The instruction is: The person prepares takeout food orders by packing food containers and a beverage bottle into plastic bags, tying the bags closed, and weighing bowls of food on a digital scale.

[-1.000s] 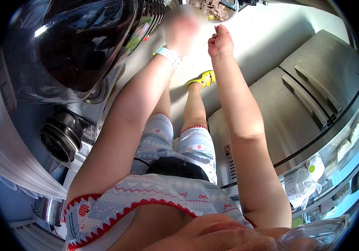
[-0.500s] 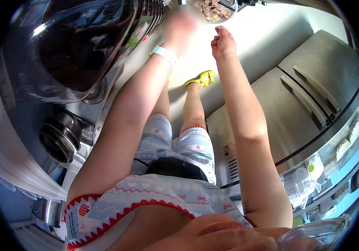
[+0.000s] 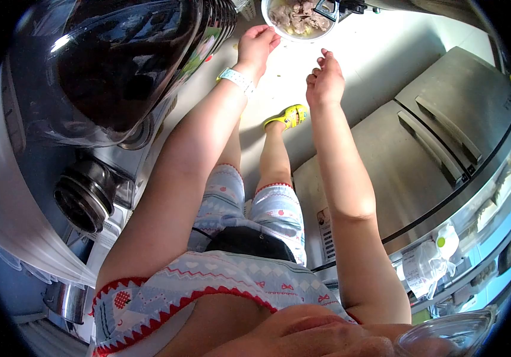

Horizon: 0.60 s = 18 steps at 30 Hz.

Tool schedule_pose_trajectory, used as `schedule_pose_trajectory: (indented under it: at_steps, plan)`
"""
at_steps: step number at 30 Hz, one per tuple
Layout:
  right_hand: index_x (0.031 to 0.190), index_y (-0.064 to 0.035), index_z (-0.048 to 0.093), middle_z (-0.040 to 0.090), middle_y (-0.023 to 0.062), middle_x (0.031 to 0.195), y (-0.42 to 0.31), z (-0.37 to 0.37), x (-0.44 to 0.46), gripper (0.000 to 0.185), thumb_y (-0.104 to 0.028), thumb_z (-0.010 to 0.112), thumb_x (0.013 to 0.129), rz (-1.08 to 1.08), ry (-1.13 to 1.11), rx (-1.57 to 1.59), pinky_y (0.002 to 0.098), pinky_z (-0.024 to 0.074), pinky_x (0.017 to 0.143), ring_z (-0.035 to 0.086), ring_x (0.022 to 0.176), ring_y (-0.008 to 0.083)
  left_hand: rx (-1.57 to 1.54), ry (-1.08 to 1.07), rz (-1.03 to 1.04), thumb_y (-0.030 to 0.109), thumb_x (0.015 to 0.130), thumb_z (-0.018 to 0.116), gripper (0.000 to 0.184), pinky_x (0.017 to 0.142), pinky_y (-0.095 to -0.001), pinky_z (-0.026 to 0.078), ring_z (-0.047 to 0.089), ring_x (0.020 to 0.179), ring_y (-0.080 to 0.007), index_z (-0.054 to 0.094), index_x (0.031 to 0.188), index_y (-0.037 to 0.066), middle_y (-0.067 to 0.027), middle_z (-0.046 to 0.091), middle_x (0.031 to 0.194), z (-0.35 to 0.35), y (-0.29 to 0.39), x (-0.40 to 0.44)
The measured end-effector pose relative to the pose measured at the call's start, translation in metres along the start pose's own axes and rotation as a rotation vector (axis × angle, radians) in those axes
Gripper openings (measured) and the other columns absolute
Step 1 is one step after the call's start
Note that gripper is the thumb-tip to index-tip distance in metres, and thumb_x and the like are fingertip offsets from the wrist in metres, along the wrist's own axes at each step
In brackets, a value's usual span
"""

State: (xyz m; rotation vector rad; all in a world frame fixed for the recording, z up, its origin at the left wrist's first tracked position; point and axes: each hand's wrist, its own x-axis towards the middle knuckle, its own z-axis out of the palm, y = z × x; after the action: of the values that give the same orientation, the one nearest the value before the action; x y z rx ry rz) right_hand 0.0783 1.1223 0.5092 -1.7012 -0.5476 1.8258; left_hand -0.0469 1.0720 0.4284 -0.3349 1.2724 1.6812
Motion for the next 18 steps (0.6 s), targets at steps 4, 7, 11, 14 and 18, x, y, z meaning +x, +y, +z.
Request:
schedule_pose_trajectory:
  at_steps: [4, 7, 11, 14, 18]
  plan:
    - [0.11, -0.0066, 0.056, 0.054, -0.0005, 0.086, -0.023, 0.014, -0.008, 0.026, -0.026, 0.045, 0.096, -0.128, -0.143, -0.056, 0.0185, 0.0281, 0.046, 0.034, 0.055, 0.0046, 0.015, -0.001, -0.003, 0.007, 0.089, 0.059, 0.02, 0.078, -0.0278, 0.054, 0.06, 0.083, -0.0165, 0.054, 0.104, -0.004, -0.0096, 0.06, 0.094, -0.001, 0.001, 0.0]
    - [0.111, -0.0049, 0.055, 0.058, 0.001, 0.091, -0.037, 0.028, -0.011, 0.029, -0.028, 0.043, 0.097, -0.167, -0.265, -0.096, 0.0186, 0.0282, 0.047, 0.034, 0.055, 0.0046, 0.014, 0.006, -0.011, 0.007, 0.089, 0.059, 0.02, 0.079, -0.0285, 0.054, 0.06, 0.085, -0.0169, 0.054, 0.105, -0.004, -0.0097, 0.06, 0.095, 0.0, 0.001, 0.001]
    - [0.111, -0.0042, 0.055, 0.06, 0.0012, 0.092, -0.045, 0.036, -0.006, 0.031, -0.03, 0.043, 0.098, -0.189, -0.361, -0.099, 0.0188, 0.0267, 0.046, 0.032, 0.054, 0.0039, -0.005, -0.006, -0.008, 0.007, 0.089, 0.058, 0.019, 0.08, -0.029, 0.054, 0.06, 0.085, -0.0175, 0.054, 0.105, -0.004, -0.01, 0.06, 0.095, -0.002, -0.001, 0.003]
    - [0.105, -0.0045, 0.055, 0.062, 0.0007, 0.087, -0.049, 0.042, -0.001, 0.028, -0.029, 0.045, 0.098, -0.16, -0.354, -0.047, 0.019, 0.0258, 0.046, 0.032, 0.052, 0.0041, 0.018, -0.038, -0.015, 0.008, 0.09, 0.058, 0.019, 0.085, -0.0301, 0.051, 0.06, 0.091, -0.0193, 0.052, 0.105, -0.003, -0.0107, 0.06, 0.098, -0.003, 0.0, 0.002]
    - [0.095, -0.0058, 0.055, 0.062, 0.0009, 0.083, -0.054, 0.045, 0.011, 0.022, -0.026, 0.048, 0.097, -0.13, -0.349, 0.003, 0.0188, 0.0259, 0.046, 0.031, 0.051, 0.0046, 0.019, -0.034, -0.015, 0.008, 0.09, 0.057, 0.02, 0.085, -0.0302, 0.051, 0.06, 0.091, -0.0195, 0.052, 0.106, -0.003, -0.011, 0.06, 0.098, -0.002, 0.0, 0.002]
